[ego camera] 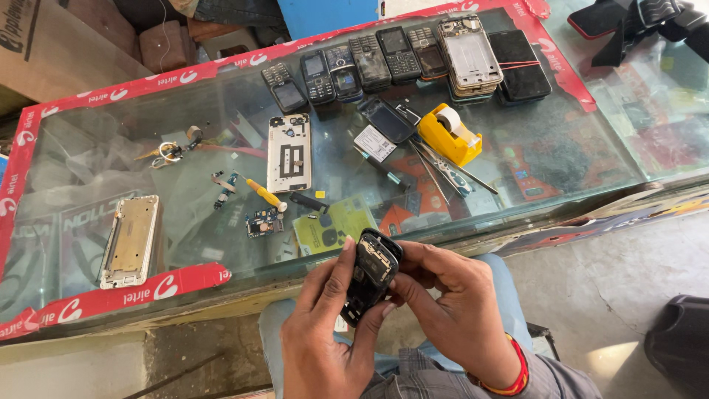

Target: The person disassembles a black feature phone on a glass counter, prying the housing apart with a tool and removing its back cover and battery. They then fit the internal assembly into an orange phone housing, use a screwdriver on the phone, and press the covers back together while handling other phones and parts on the counter.

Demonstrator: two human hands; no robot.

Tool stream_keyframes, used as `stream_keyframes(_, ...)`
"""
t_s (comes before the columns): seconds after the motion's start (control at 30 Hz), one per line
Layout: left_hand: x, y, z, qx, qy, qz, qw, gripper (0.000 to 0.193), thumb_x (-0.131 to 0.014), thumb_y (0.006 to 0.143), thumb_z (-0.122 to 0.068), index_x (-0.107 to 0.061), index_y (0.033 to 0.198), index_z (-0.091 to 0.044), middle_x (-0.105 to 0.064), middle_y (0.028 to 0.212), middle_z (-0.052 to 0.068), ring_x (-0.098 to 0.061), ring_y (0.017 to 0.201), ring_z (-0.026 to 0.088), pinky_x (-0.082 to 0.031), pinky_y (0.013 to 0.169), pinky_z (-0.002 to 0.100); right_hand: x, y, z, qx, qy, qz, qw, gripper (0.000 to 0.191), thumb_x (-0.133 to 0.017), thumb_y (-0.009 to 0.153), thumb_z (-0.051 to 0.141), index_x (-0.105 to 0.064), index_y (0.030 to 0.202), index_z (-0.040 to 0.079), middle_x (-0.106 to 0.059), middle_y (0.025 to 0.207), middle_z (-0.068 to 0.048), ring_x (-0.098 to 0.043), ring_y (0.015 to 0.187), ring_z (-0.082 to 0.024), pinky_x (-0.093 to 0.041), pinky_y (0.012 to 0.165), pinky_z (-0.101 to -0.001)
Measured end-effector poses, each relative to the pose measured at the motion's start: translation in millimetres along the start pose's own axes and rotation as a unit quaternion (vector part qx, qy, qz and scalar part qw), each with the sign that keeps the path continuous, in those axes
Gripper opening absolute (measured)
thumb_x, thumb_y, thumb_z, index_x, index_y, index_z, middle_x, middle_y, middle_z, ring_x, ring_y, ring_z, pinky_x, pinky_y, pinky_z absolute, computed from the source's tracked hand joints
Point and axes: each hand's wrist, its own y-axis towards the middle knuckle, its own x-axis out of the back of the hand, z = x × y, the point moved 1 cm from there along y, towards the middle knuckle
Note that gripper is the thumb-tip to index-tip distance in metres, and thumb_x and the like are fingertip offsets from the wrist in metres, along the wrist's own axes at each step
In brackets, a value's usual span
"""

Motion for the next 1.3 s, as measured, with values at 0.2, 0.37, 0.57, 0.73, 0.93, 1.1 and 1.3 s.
stream_keyframes(0.2, -1, 1, -1, 0.014, 0.01, -0.003, 1.0, 0.077, -0.085, 0.077, -0.017, -0.053, 0.146, -0.005, -0.072, 0.118, 0.014, -0.079, 0.104, 0.028, -0.063, 0.081, 0.036, -4, 0, -9, -0.062, 0.057, 0.0, 0.996, 0.028, -0.075, 0.086, -0.001, -0.074, 0.114, -0.005, -0.081, 0.09, -0.007, -0.073, 0.078, -0.009, -0.063, 0.066, -0.025)
stream_keyframes(0.37, -1, 1, -3, 0.016, 0.038, -0.001, 0.999, 0.077, -0.085, 0.078, -0.02, -0.053, 0.146, -0.006, -0.072, 0.117, 0.014, -0.078, 0.102, 0.029, -0.063, 0.078, 0.037, -5, -1, -14, -0.071, 0.098, 0.008, 0.993, 0.027, -0.073, 0.089, -0.002, -0.073, 0.115, -0.007, -0.079, 0.09, -0.006, -0.071, 0.081, -0.008, -0.062, 0.07, -0.0243)
stream_keyframes(0.57, -2, 1, -2, 0.026, 0.055, 0.01, 0.998, 0.076, -0.085, 0.078, -0.022, -0.054, 0.145, -0.007, -0.071, 0.119, 0.014, -0.078, 0.102, 0.03, -0.064, 0.076, 0.038, -5, -1, -19, -0.074, 0.108, 0.02, 0.991, 0.025, -0.07, 0.091, -0.004, -0.073, 0.116, -0.008, -0.078, 0.088, -0.007, -0.069, 0.077, -0.008, -0.06, 0.068, -0.0245)
stream_keyframes(0.73, -2, 2, -1, 0.025, 0.064, 0.018, 0.997, 0.076, -0.085, 0.077, -0.022, -0.054, 0.145, -0.005, -0.071, 0.121, 0.017, -0.078, 0.101, 0.031, -0.064, 0.076, 0.038, -5, -2, -20, -0.077, 0.127, 0.027, 0.989, 0.026, -0.068, 0.092, -0.005, -0.072, 0.117, -0.008, -0.078, 0.089, -0.007, -0.069, 0.078, -0.008, -0.061, 0.069, -0.0251)
stream_keyframes(0.93, -4, 2, -1, 0.027, 0.065, 0.025, 0.997, 0.077, -0.085, 0.078, -0.021, -0.053, 0.145, -0.003, -0.072, 0.12, 0.018, -0.078, 0.102, 0.032, -0.064, 0.076, 0.038, -3, -3, -26, -0.087, 0.131, 0.037, 0.987, 0.027, -0.066, 0.093, -0.006, -0.071, 0.12, -0.008, -0.077, 0.092, -0.009, -0.069, 0.078, -0.01, -0.06, 0.07, -0.0262)
stream_keyframes(1.1, -3, 3, -3, 0.022, 0.08, 0.02, 0.996, 0.076, -0.084, 0.078, -0.02, -0.053, 0.145, -0.002, -0.072, 0.119, 0.018, -0.078, 0.1, 0.032, -0.063, 0.075, 0.039, -1, -5, -30, -0.11, 0.197, 0.056, 0.973, 0.031, -0.064, 0.095, -0.007, -0.067, 0.126, -0.009, -0.074, 0.098, -0.01, -0.069, 0.088, -0.012, -0.059, 0.079, -0.0278)
stream_keyframes(1.3, -2, 2, -7, 0.004, 0.103, 0.015, 0.995, 0.073, -0.083, 0.078, -0.018, -0.055, 0.143, -0.002, -0.072, 0.118, 0.017, -0.076, 0.103, 0.032, -0.061, 0.079, 0.04, 3, -2, -25, -0.112, 0.27, 0.089, 0.952, 0.037, -0.07, 0.09, -0.001, -0.061, 0.125, -0.008, -0.073, 0.109, -0.01, -0.069, 0.102, -0.013, -0.059, 0.089, -0.0284)
